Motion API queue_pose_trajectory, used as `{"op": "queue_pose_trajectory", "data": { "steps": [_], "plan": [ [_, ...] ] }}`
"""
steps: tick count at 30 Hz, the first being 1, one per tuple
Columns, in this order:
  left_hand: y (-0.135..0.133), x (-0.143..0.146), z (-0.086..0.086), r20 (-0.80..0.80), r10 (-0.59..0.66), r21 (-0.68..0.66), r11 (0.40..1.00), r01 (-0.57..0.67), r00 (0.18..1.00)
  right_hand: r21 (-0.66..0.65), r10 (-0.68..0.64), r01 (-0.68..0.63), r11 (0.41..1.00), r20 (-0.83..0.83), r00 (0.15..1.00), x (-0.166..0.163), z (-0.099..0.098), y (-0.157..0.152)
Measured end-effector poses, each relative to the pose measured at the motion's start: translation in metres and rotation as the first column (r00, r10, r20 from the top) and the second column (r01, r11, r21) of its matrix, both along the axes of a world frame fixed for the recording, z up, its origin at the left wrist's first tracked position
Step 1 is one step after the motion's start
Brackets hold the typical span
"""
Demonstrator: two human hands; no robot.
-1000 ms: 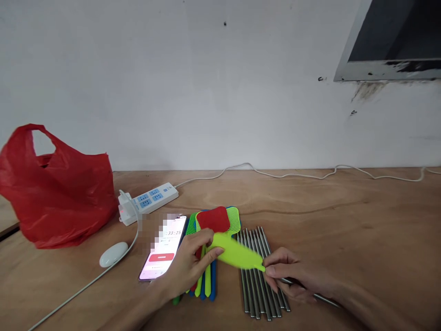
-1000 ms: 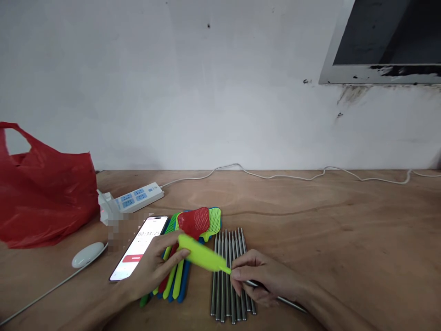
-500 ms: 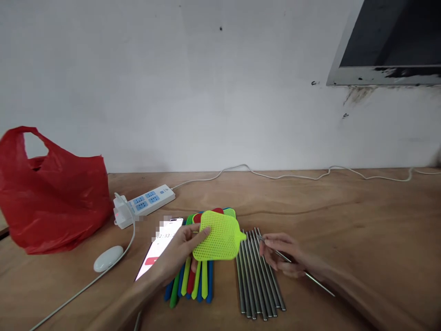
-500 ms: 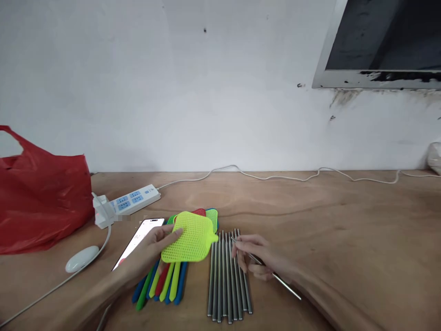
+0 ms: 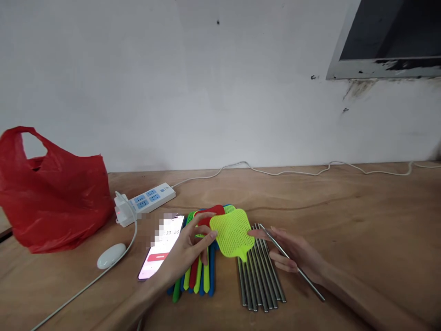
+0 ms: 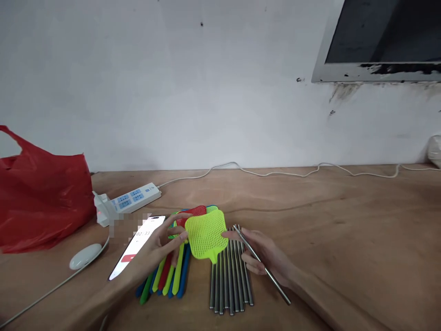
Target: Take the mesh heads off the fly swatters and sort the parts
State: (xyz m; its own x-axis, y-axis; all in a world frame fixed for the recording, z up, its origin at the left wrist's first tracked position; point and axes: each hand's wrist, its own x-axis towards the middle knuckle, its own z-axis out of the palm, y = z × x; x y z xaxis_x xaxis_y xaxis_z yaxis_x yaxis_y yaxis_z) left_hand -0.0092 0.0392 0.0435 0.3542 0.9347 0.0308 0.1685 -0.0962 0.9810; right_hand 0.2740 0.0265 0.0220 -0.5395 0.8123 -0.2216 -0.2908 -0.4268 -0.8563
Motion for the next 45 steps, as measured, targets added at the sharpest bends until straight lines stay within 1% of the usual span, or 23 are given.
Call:
{"op": "queue_pose_trajectory", "data": {
  "steps": [2,5,7,10,13,17,19,22,25,27,30,33,35,37,39,41,43,45],
  "plan": [
    [-0.001,0.001,0.0,-0.005,-0.005,0.02,1.0,0.005,1.0,0.0,-0.018,0.018,1.0,-0.014,1.0,0.0,0.003,0.0],
    [-0.002,0.003,-0.001,-0.036,-0.051,-0.01,0.999,0.051,0.998,0.013,-0.007,0.007,1.0,-0.034,0.999,-0.001,0.005,-0.003],
    [-0.001,0.004,-0.002,-0.052,-0.022,-0.006,1.0,0.022,0.998,0.018,-0.028,0.028,0.999,-0.018,0.999,-0.002,0.005,-0.004],
    [0.006,0.0,-0.003,-0.058,0.081,0.042,0.996,-0.079,0.995,0.022,-0.125,0.125,0.992,0.01,0.992,-0.002,0.005,-0.003],
    [0.015,-0.007,-0.004,-0.061,0.162,0.089,0.984,-0.157,0.985,0.046,-0.249,0.248,0.968,0.012,0.968,0.001,0.002,0.003],
    [0.022,-0.012,-0.007,-0.091,0.218,0.163,0.966,-0.202,0.972,0.088,-0.4,0.399,0.913,-0.009,0.917,0.002,-0.003,0.01],
    [0.023,-0.011,-0.009,-0.108,0.231,0.204,0.957,-0.206,0.967,0.108,-0.449,0.449,0.887,-0.025,0.893,0.001,-0.004,0.011],
    [0.025,-0.01,-0.014,-0.142,0.235,0.261,0.946,-0.193,0.962,0.117,-0.476,0.475,0.872,-0.019,0.879,-0.003,-0.005,0.011],
    [0.027,-0.01,-0.016,-0.216,0.257,0.321,0.93,-0.181,0.942,0.114,-0.493,0.49,0.864,-0.002,0.87,-0.005,-0.005,0.01],
    [0.027,-0.011,-0.017,-0.283,0.297,0.374,0.91,-0.18,0.912,0.114,-0.5,0.496,0.861,0.006,0.866,-0.005,-0.006,0.01],
    [0.024,-0.013,-0.015,-0.365,0.376,0.479,0.86,-0.174,0.852,0.117,-0.502,0.498,0.859,0.011,0.865,-0.005,-0.006,0.01],
    [0.018,-0.011,-0.013,-0.406,0.411,0.56,0.818,-0.134,0.816,0.154,-0.514,0.502,0.851,0.047,0.856,-0.004,-0.005,0.01],
    [0.014,-0.009,-0.012,-0.434,0.391,0.592,0.803,-0.071,0.812,0.208,-0.538,0.512,0.834,0.1,0.837,-0.003,-0.004,0.011],
    [0.011,-0.007,-0.012,-0.476,0.34,0.621,0.783,0.037,0.811,0.254,-0.562,0.518,0.817,0.144,0.815,-0.002,-0.005,0.012],
    [0.009,-0.005,-0.013,-0.526,0.281,0.644,0.748,0.161,0.803,0.279,-0.571,0.518,0.809,0.164,0.804,0.0,-0.007,0.014],
    [0.008,-0.005,-0.015,-0.571,0.24,0.649,0.718,0.253,0.785,0.349,-0.586,0.497,0.795,0.225,0.779,0.001,-0.01,0.015],
    [0.007,-0.005,-0.017,-0.618,0.218,0.631,0.711,0.311,0.755,0.429,-0.602,0.459,0.778,0.299,0.741,0.002,-0.013,0.016],
    [0.007,-0.005,-0.018,-0.656,0.208,0.604,0.721,0.339,0.726,0.486,-0.607,0.414,0.77,0.357,0.71,0.003,-0.015,0.018]
  ]
}}
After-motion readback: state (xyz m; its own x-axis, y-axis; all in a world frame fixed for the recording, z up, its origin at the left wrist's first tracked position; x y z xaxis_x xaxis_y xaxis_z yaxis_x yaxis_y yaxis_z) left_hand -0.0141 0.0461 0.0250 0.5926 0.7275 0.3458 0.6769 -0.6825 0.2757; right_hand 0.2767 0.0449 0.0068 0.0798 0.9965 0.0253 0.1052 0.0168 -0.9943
